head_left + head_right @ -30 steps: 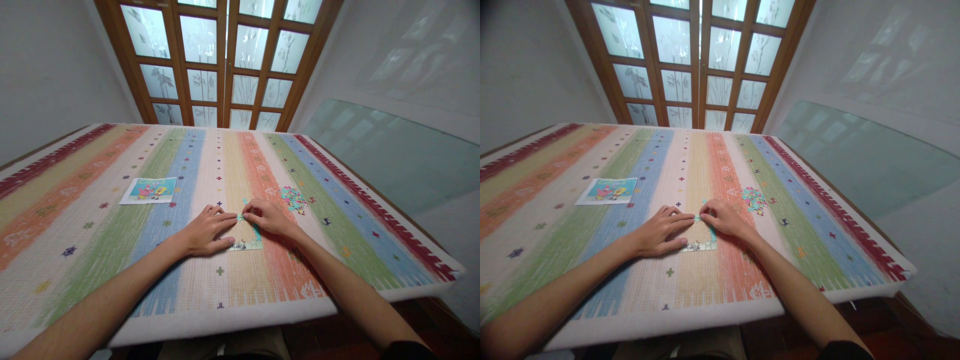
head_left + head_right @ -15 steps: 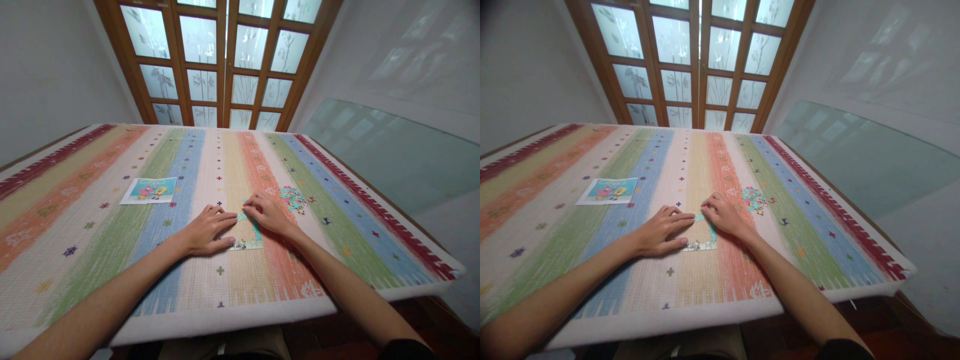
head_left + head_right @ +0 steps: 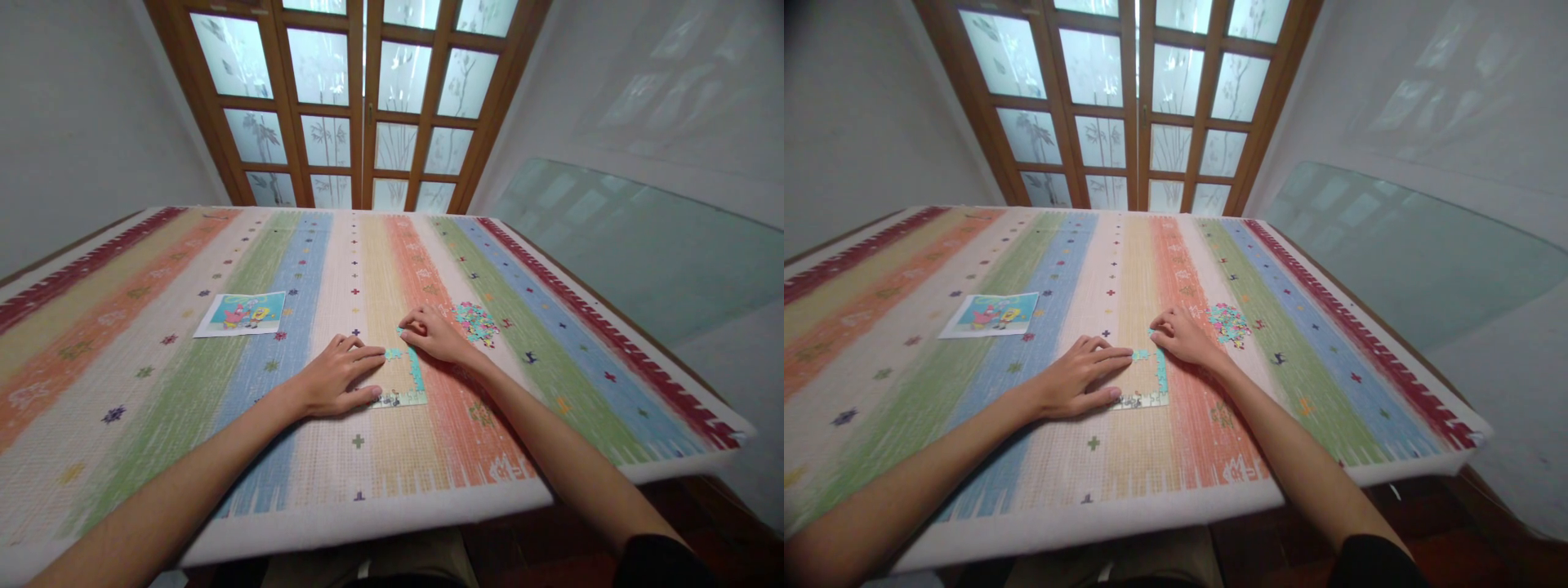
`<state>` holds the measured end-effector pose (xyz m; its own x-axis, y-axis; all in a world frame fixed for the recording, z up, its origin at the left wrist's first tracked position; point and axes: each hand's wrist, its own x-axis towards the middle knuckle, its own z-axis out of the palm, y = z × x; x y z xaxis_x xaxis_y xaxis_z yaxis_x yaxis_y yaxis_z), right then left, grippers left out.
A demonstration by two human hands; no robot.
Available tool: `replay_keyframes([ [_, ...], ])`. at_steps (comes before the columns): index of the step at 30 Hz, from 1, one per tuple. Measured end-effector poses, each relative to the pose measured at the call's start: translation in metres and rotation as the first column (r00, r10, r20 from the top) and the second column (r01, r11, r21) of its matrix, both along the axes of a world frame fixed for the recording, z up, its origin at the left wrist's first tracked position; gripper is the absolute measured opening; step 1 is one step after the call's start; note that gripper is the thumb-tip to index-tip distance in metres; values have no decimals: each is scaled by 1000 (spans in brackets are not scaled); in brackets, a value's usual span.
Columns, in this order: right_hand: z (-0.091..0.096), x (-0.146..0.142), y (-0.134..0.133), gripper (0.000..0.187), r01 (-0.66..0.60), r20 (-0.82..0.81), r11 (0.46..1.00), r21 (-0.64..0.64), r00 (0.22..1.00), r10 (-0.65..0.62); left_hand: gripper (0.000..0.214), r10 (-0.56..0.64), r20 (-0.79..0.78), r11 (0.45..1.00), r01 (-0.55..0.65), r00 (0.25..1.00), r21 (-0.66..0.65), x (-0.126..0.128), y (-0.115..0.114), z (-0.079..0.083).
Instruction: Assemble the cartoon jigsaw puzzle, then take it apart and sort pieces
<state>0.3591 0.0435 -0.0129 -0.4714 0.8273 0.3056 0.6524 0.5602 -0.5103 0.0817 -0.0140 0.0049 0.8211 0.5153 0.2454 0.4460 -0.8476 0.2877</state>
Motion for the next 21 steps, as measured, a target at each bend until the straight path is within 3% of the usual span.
replay_keyframes([
  [7, 6, 2, -4, 11, 50, -11, 998, 26, 999, -49, 51, 2, -5, 1000, -2, 1000, -8, -1, -1, 0],
  [12, 6, 1, -5, 10, 17, 36, 998, 54, 999, -19, 51, 0, -9, 1000, 0, 1000, 1, -1, -1, 0],
  [17, 8, 5, -4, 22, -6, 50, 999, 49, 999, 3, 50, -4, -12, 1000, 4, 1000, 15, -1, 0, 0],
  [21, 11, 8, -5, 10, 29, 68, 999, 41, 997, -31, 51, -8, -16, 1000, 9, 1000, 25, 0, 0, 0],
])
